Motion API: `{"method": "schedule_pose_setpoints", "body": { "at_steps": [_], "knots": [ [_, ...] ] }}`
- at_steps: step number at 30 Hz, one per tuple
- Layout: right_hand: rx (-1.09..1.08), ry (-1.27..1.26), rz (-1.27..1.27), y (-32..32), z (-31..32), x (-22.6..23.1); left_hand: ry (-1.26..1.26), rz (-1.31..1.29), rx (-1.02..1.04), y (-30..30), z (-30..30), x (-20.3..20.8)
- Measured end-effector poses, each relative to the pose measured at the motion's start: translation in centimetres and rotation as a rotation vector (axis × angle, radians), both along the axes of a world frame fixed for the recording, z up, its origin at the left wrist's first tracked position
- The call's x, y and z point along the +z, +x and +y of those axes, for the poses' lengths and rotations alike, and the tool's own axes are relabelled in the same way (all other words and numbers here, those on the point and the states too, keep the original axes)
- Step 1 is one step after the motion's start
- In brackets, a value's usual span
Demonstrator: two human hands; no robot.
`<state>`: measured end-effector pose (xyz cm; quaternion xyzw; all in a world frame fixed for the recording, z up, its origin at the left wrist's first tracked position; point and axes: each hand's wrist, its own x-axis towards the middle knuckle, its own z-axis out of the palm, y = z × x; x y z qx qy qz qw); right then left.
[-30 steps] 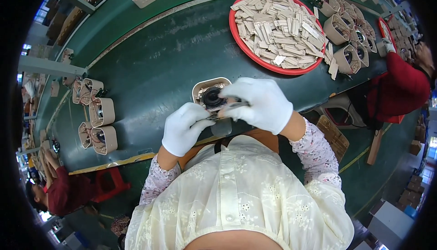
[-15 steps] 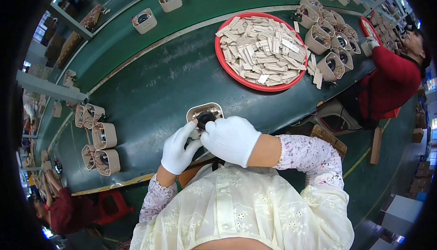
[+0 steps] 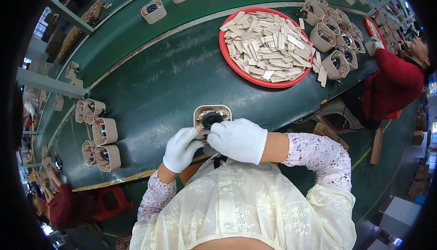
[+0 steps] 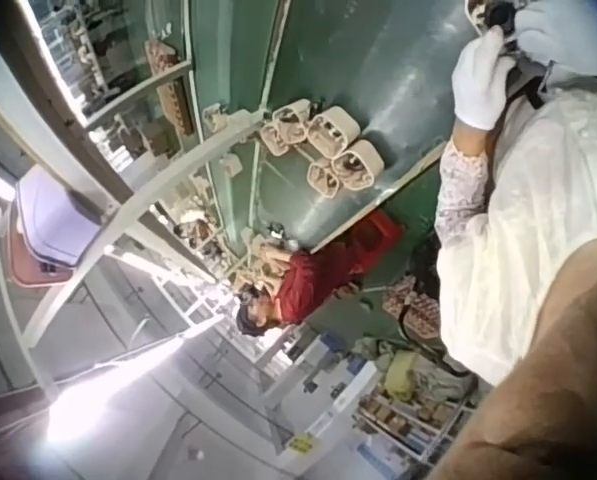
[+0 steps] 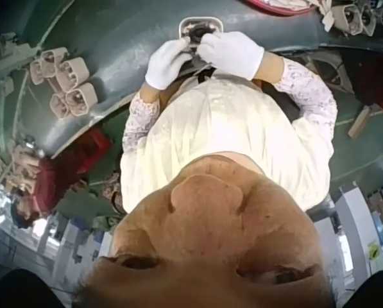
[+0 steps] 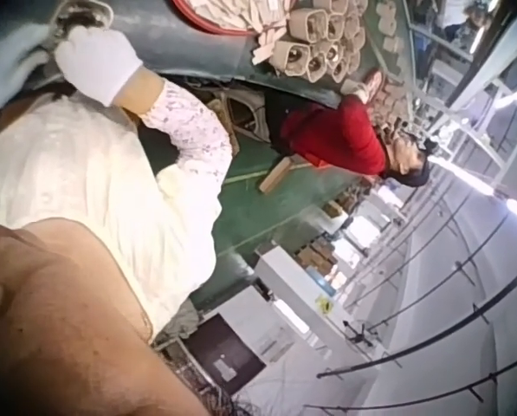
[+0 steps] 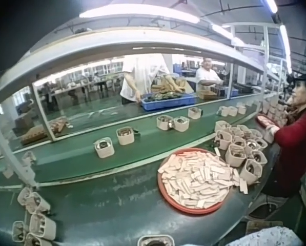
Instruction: The person assembles components into a small plastic housing by hand, inserting a circuit board, plastic shims, and a wiring harness, then securing them with small screws using a precision screwdriver.
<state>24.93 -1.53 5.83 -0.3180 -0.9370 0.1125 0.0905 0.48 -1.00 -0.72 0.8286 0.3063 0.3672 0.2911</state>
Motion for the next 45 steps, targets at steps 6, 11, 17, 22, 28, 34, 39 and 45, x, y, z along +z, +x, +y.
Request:
{"method": "schedule_pose_setpoints", "body": {
  "at_steps": [6, 11, 17, 22, 28, 34, 39, 45],
  "knots": [
    [-0.066, 0.071, 0.035, -0.5, -0.8, -0.7, 0.027, 0.086, 0.034, 0.5, -0.7, 0.0],
    [-0.083, 0.073, -0.049, 0.2, -0.3, -0.3, 0.220, 0.287, -0.062, 1.1, -0.3, 2.0],
    [-0.057, -0.043, -0.124, 0.0, -0.2, -0.5, 0.293, 0.502, -0.205, 1.7, 0.8, 2.3],
    [-0.009, 0.056, 0.071, 0.7, -0.3, -1.7, -0.152, 0.244, -0.125, 1.6, 0.0, 0.8],
    [-0.044, 0.083, 0.033, -1.1, 0.5, -2.1, -0.540, -0.201, 0.190, 1.2, -1.3, -0.3],
    [-0.065, -0.043, 0.123, -0.7, 1.9, -2.0, 0.145, 0.330, 0.047, 0.1, -0.8, 0.9],
    [-0.161, -0.575, 0.929, 1.2, 1.8, -1.4, 0.092, 0.352, 0.103, 1.0, -2.2, 1.2],
    [-0.458, -0.926, 1.371, -0.5, 0.6, 0.4, 0.055, 0.326, 0.194, 3.4, -2.6, 1.1]
  ]
}}
